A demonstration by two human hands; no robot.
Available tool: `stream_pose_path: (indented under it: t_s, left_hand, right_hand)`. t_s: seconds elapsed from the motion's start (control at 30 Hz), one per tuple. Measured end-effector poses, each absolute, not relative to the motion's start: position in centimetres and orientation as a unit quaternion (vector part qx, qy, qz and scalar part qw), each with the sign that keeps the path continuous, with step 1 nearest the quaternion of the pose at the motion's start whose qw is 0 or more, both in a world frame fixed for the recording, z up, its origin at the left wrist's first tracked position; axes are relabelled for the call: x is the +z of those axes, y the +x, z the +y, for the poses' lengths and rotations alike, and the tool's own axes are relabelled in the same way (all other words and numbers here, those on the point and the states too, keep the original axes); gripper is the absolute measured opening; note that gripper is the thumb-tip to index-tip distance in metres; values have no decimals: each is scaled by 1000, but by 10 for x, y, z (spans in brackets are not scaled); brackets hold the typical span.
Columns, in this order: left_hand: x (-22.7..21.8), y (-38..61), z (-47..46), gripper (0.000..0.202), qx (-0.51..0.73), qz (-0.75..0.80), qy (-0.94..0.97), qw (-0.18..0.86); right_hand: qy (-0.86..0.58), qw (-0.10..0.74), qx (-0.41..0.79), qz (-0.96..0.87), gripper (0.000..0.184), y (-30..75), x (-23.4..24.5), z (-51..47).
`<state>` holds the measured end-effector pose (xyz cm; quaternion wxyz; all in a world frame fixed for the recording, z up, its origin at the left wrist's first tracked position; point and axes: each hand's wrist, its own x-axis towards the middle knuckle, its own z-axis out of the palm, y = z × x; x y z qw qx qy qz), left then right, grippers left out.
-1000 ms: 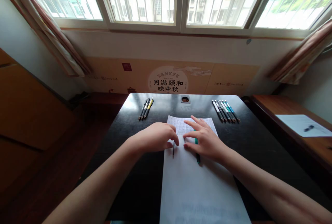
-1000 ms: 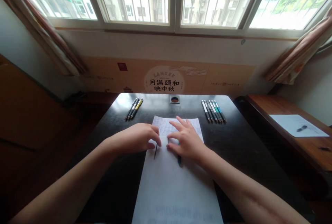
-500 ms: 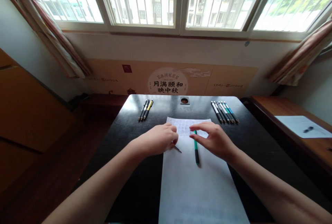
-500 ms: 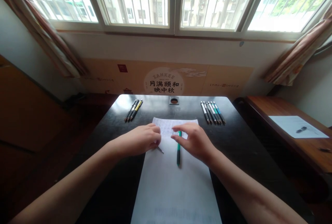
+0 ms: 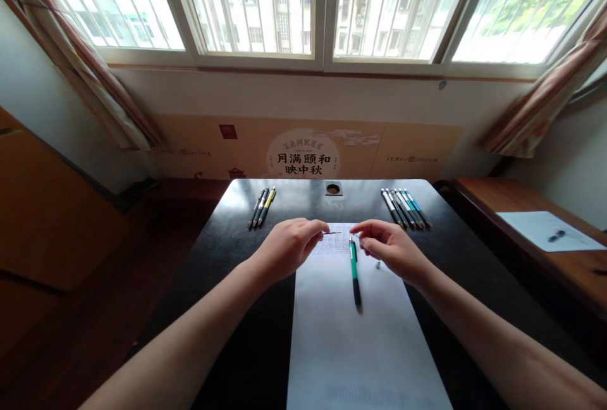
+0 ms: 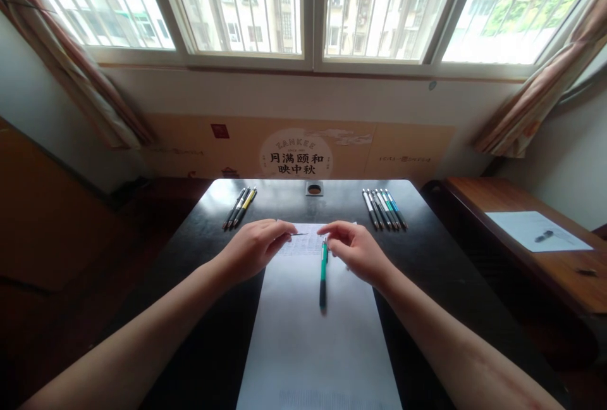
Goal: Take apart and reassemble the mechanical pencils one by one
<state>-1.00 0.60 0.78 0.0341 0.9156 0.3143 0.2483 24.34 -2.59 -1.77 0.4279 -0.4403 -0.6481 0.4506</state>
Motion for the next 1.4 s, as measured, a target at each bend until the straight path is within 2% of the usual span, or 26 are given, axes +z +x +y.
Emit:
stream_pose_path:
  t_s: [0.1, 0.3, 0.8, 1.23, 1.33, 1.4]
  left_hand:
    - [5, -8, 4, 15, 278, 302, 911, 33]
    - [3, -7, 3, 13, 300, 313, 901, 25]
    - [4, -7, 3, 11, 300, 306, 903, 31]
    - [3, -3, -3, 10, 310, 278, 909, 30]
    - [1, 1, -8, 11, 335, 282, 898, 54]
    - [1, 4, -12, 14, 350, 284, 890, 72]
  right_hand:
    - [-424, 437, 469, -640, 31, 242, -17, -27]
    - [-406, 449, 448, -658, 15, 240, -16, -30]
    - [-414, 466, 439, -647, 14, 239, -21, -34]
    - [-414, 462, 413, -666, 19, 236, -24, -34]
    - [-395, 482, 454, -637, 30, 233, -21, -35]
    - [-377, 493, 499, -605, 30, 231, -20, -34]
